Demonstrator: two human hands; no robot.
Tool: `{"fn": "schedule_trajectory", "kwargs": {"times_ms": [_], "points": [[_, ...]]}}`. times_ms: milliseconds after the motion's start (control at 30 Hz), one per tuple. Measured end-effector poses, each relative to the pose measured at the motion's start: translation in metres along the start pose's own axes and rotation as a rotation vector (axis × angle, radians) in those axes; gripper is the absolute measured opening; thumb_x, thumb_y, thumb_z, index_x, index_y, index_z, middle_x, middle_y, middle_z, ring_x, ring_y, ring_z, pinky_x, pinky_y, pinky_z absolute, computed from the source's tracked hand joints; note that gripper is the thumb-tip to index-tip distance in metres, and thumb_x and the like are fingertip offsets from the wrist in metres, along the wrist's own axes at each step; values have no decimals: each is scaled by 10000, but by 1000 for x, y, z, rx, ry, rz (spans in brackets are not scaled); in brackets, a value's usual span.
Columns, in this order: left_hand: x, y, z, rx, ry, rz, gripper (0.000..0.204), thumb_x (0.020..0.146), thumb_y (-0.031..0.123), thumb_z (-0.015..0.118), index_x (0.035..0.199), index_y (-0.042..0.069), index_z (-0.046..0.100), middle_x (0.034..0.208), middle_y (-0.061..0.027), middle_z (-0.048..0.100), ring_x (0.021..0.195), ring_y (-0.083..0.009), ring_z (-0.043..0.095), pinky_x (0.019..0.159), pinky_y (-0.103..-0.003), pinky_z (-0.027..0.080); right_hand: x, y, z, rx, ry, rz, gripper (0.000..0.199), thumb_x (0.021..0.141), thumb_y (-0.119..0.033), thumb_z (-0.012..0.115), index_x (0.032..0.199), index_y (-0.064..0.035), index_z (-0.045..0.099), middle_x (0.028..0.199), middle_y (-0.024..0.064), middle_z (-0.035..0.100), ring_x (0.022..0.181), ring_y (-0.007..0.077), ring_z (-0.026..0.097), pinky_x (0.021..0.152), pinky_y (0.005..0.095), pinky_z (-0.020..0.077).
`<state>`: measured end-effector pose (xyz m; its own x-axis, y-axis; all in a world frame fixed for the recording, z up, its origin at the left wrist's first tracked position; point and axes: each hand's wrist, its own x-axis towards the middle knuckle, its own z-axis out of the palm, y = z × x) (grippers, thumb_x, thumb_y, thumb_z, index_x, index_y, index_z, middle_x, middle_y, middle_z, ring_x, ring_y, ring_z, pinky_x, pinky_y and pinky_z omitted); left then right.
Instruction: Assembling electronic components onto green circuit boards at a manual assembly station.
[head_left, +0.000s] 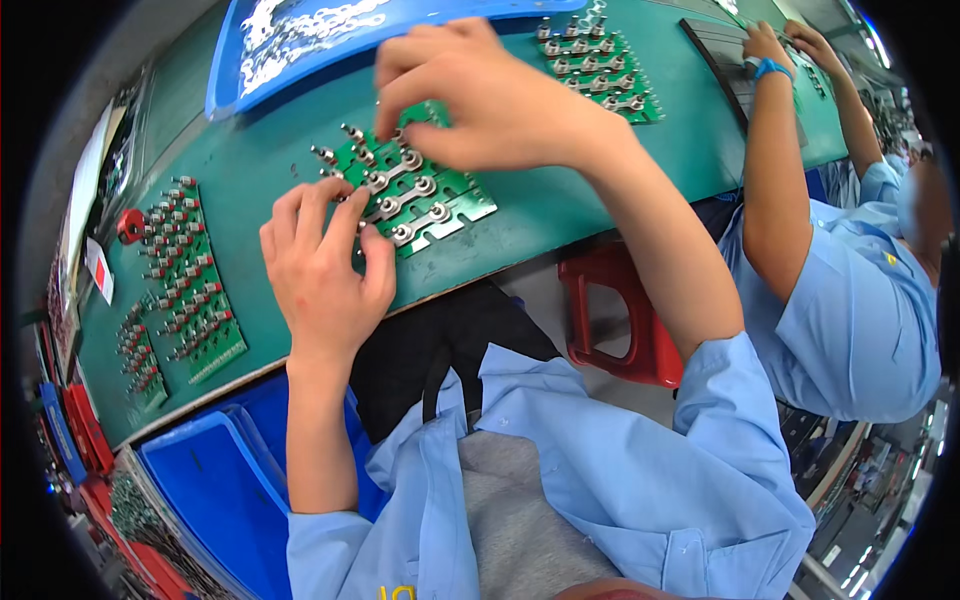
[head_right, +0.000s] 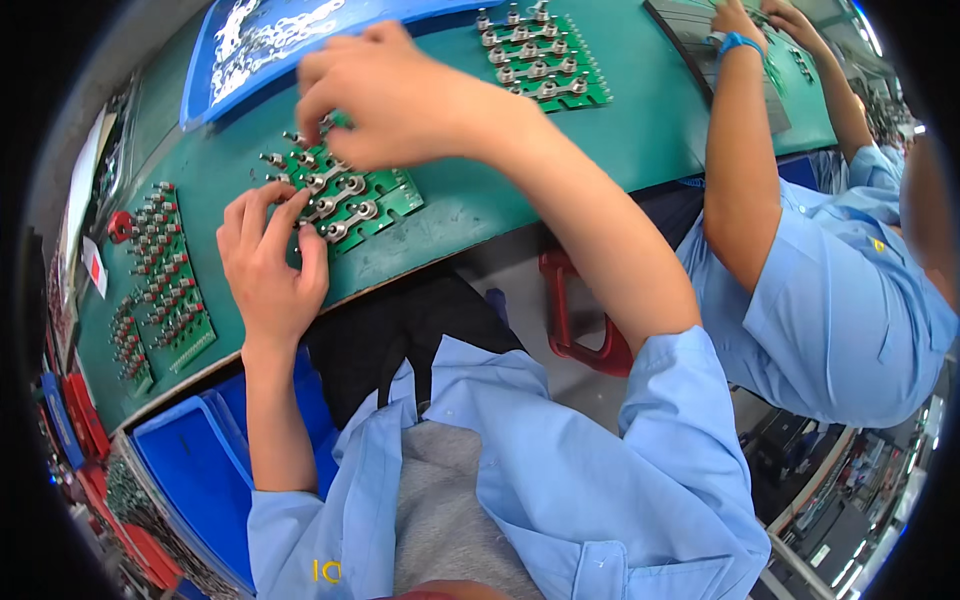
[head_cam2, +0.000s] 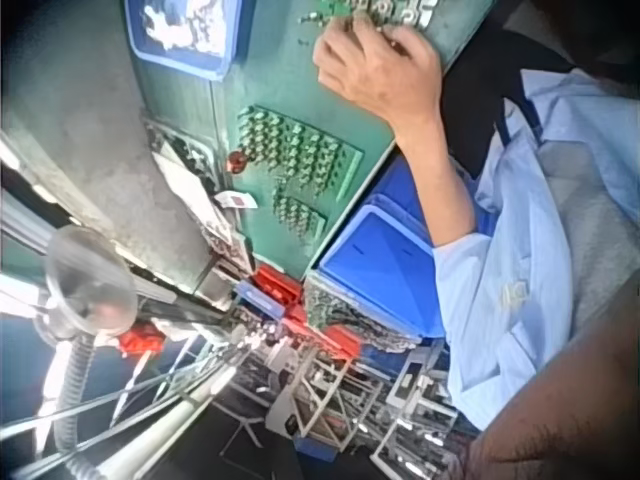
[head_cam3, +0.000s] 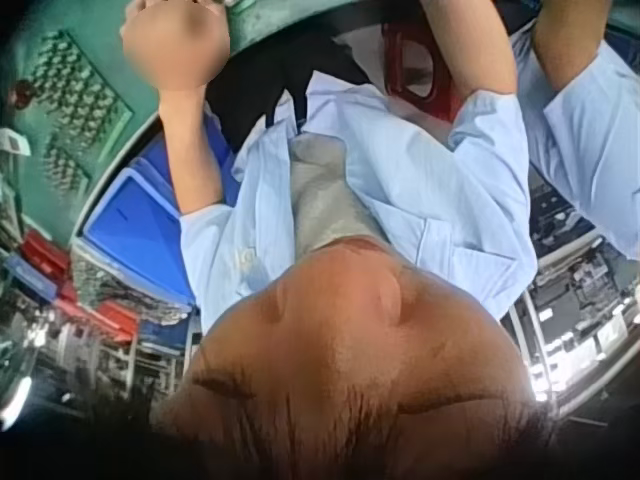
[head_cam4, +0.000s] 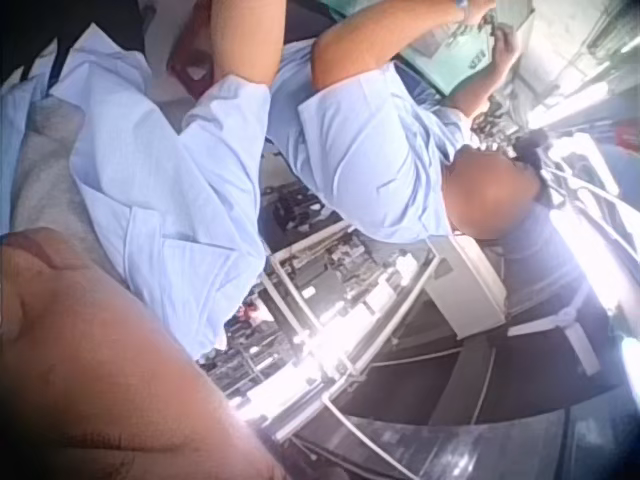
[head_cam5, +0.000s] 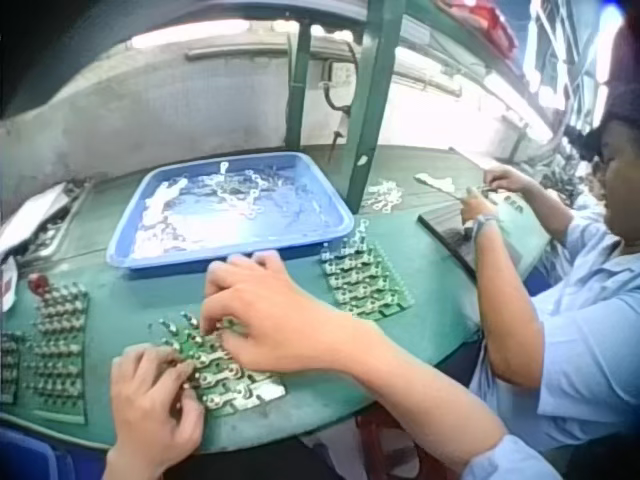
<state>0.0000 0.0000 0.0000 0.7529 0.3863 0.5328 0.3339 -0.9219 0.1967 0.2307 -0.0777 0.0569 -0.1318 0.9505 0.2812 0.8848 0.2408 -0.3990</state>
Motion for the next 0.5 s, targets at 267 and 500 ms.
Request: {"fn": "schedule_trajectory", "kwargs": {"times_ms": [267, 500], "points": [[-4, 1, 1, 7, 31, 44, 307, 761, 45, 678, 1058, 58, 757, 1151, -50, 675, 1103, -255, 592, 948, -372, 444, -24, 16, 33, -25, 81, -24, 86, 903, -181, 758, 980, -144, 753, 967, -7, 553, 911, 176, 508, 1041, 405, 287], [0, 2, -2, 35, 51, 86, 313, 766, 47, 678, 1068, 54, 758, 1152, -50, 669, 1108, -259, 590, 946, -374, 443, -23, 15, 35, -119, 130, -70, 43, 915, -159, 742, 950, -136, 749, 945, -11, 546, 893, 184, 509, 1039, 412, 296]]}}
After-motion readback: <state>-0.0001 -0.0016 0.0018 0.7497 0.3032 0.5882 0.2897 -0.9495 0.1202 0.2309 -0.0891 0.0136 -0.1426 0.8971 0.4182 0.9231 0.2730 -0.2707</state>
